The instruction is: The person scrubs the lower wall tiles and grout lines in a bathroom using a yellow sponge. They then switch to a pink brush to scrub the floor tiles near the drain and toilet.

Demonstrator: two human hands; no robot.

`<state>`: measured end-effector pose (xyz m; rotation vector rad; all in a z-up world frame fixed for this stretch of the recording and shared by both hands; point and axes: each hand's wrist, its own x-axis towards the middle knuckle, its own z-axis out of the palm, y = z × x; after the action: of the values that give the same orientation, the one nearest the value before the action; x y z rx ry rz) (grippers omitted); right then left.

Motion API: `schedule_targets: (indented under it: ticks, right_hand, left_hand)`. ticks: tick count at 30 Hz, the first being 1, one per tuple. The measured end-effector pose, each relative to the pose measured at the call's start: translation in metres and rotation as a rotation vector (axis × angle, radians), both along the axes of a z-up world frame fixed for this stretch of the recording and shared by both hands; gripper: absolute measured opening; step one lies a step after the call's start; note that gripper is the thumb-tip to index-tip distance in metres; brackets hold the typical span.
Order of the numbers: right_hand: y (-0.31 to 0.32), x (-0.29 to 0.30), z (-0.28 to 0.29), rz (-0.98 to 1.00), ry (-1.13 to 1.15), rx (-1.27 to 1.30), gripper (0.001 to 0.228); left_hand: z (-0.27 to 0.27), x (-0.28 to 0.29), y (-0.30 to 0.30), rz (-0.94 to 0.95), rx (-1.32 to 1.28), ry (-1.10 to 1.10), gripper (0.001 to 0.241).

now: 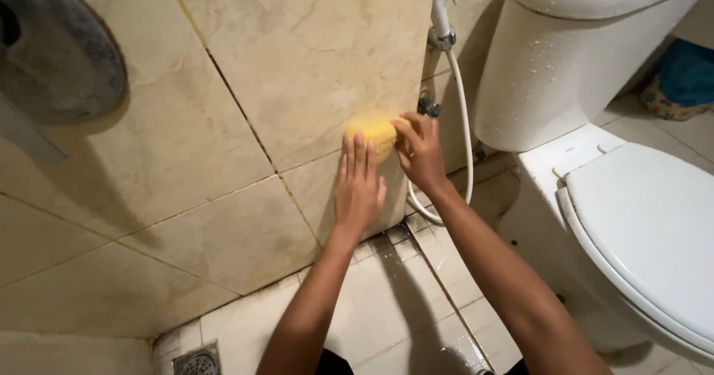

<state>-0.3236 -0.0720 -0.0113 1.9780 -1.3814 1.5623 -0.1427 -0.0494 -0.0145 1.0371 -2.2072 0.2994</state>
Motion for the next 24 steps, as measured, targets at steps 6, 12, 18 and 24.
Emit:
schedule_targets:
  ticks: [6,12,18,24]
  right_hand:
    - [-0.007,0.001,0.059,-0.106,-0.132,-0.1,0.057]
    - [-0.013,-0.014,0.042,-0.09,-0.066,0.03,0.065]
    - [0.002,-0.011,-0.03,-0.048,-0.027,0.193,0.06]
    - [0.015,-0.006,-0.074,0.023,-0.058,0.278,0.051]
  left_hand:
    - [0.076,-0.019,-0.012,0.007,-0.103,0.024,0.084]
    - [0.068,-0.022,-0.02,0.029,-0.152,-0.013,0.086]
    - [-0.014,-0.018,-0.01,0.004,0.024,-0.011,0.088]
    - [-0.074,-0.015,0.006,0.029,0.254,-0.003,0.087]
